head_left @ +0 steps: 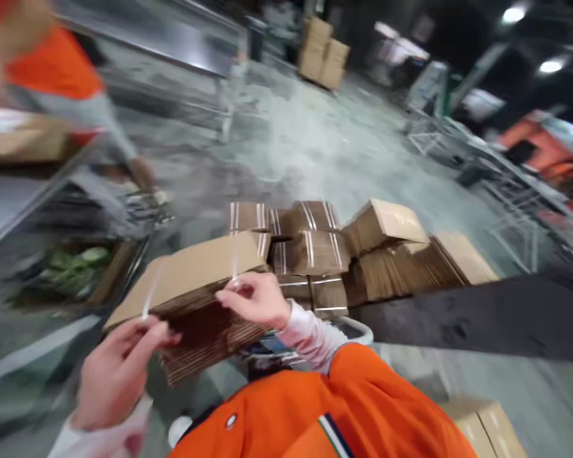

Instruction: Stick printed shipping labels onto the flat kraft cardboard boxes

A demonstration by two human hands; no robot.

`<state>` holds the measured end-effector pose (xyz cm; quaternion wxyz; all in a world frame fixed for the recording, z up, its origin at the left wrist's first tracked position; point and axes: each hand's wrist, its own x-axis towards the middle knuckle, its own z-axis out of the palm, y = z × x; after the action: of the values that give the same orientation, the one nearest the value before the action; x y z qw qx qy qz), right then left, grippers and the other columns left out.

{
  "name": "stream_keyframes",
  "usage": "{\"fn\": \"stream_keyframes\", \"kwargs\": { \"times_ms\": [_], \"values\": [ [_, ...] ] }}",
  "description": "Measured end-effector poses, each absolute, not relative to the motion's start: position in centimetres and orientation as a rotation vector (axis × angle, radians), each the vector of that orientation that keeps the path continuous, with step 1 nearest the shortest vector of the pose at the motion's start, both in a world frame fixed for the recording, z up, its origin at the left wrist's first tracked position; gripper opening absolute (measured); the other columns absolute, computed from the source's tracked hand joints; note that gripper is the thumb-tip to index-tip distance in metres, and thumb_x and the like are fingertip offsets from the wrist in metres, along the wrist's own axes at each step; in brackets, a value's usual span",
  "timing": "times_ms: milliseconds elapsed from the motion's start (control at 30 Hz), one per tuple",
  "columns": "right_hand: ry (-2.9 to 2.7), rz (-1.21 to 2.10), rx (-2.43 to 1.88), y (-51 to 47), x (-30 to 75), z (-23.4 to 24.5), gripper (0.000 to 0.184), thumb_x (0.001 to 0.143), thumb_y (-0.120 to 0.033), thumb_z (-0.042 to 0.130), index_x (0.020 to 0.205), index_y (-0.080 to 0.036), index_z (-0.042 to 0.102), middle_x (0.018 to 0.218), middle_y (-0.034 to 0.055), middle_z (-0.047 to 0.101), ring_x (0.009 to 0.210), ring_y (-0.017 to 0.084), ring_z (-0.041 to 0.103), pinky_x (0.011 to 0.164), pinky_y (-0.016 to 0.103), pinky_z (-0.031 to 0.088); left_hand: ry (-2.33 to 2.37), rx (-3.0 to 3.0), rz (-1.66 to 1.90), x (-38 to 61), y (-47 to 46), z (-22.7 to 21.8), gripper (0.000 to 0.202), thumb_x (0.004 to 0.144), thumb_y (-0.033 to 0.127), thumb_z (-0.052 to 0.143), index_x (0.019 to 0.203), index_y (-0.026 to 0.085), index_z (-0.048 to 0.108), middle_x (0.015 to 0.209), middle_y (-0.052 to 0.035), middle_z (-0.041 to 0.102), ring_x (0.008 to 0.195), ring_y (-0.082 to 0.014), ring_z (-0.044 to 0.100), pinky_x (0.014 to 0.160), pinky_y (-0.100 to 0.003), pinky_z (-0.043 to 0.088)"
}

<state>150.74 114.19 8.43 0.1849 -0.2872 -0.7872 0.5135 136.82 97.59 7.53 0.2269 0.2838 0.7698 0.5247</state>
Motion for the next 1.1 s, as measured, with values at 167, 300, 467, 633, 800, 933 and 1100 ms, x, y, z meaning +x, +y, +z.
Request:
{"fn": "stream_keyframes", "kwargs": {
  "times_ms": [167, 300, 467, 633, 800, 933, 1100],
  "values": [
    [-2.205, 1.58, -0.306, 102.9, 144.1, 12.8, 0.028, 0.087, -0.042, 0.067, 0.072, -0.019, 0.069, 0.066, 0.0028, 0.07, 0.059, 0.012, 0.062, 0.062, 0.024, 0.05, 2.026, 0.476, 1.911, 135.8, 81.5, 10.7, 0.025, 0.081, 0.039, 0.07, 0.074, 0.017, 0.06, 0.063, -0.0033, 0.067, 0.059, -0.0169, 0.066, 0.059, -0.025, 0.052],
    [-2.246, 1.77, -0.014, 90.5, 138.4, 13.4, 0.029, 0.087, -0.044, 0.068, 0.072, -0.019, 0.069, 0.064, 0.0039, 0.07, 0.058, 0.013, 0.064, 0.058, 0.024, 0.051, 2.184, 0.305, 2.053, 135.6, 68.1, 13.2, 0.027, 0.08, 0.041, 0.071, 0.08, 0.016, 0.06, 0.065, -0.0044, 0.068, 0.06, -0.0173, 0.066, 0.058, -0.025, 0.052],
    [-2.321, 2.234, 0.151, 73.7, 131.5, 12.1, 0.045, 0.079, -0.063, 0.069, 0.071, -0.018, 0.065, 0.062, 0.0038, 0.071, 0.056, 0.014, 0.067, 0.058, 0.024, 0.055, 2.56, -0.091, 1.976, 135.6, 52.0, 14.7, 0.024, 0.074, 0.038, 0.072, 0.081, 0.018, 0.061, 0.064, -0.0014, 0.067, 0.056, -0.0171, 0.067, 0.058, -0.026, 0.053],
    [-2.399, 2.584, 0.465, 61.0, 124.9, 10.6, 0.051, 0.071, -0.068, 0.072, 0.071, -0.017, 0.066, 0.062, 0.0011, 0.069, 0.058, 0.013, 0.067, 0.063, 0.024, 0.057, 2.776, -0.581, 1.797, 134.2, 40.6, 14.5, 0.019, 0.076, 0.037, 0.071, 0.08, 0.02, 0.061, 0.063, -0.0002, 0.068, 0.059, -0.0186, 0.068, 0.06, -0.027, 0.054],
    [-2.391, 2.689, 0.716, 52.7, 116.8, 9.4, 0.046, 0.072, -0.062, 0.074, 0.076, -0.016, 0.068, 0.065, -0.0005, 0.069, 0.059, 0.01, 0.066, 0.064, 0.021, 0.055, 2.766, -0.828, 1.824, 128.5, 33.9, 14.3, 0.022, 0.076, 0.043, 0.072, 0.078, 0.022, 0.062, 0.057, 0.0008, 0.065, 0.056, -0.0196, 0.063, 0.052, -0.028, 0.05],
    [-2.355, 2.782, 0.732, 47.1, 108.6, 9.5, 0.047, 0.069, -0.063, 0.076, 0.074, -0.017, 0.067, 0.065, -0.0009, 0.069, 0.058, 0.01, 0.065, 0.063, 0.022, 0.056, 2.715, -0.898, 1.866, 121.0, 28.8, 14.3, 0.029, 0.071, 0.046, 0.076, 0.077, 0.021, 0.062, 0.057, -0.0008, 0.066, 0.055, -0.0193, 0.061, 0.051, -0.028, 0.049],
    [-2.25, 2.694, 0.922, 41.1, 98.4, 12.4, 0.05, 0.07, -0.066, 0.072, 0.07, -0.017, 0.066, 0.063, -0.0007, 0.069, 0.057, 0.009, 0.065, 0.064, 0.022, 0.056, 2.748, -0.833, 1.961, 111.8, 22.8, 15.9, 0.027, 0.073, 0.041, 0.076, 0.08, 0.02, 0.062, 0.061, -0.0022, 0.067, 0.057, -0.0182, 0.063, 0.054, -0.027, 0.049]
  ]
}}
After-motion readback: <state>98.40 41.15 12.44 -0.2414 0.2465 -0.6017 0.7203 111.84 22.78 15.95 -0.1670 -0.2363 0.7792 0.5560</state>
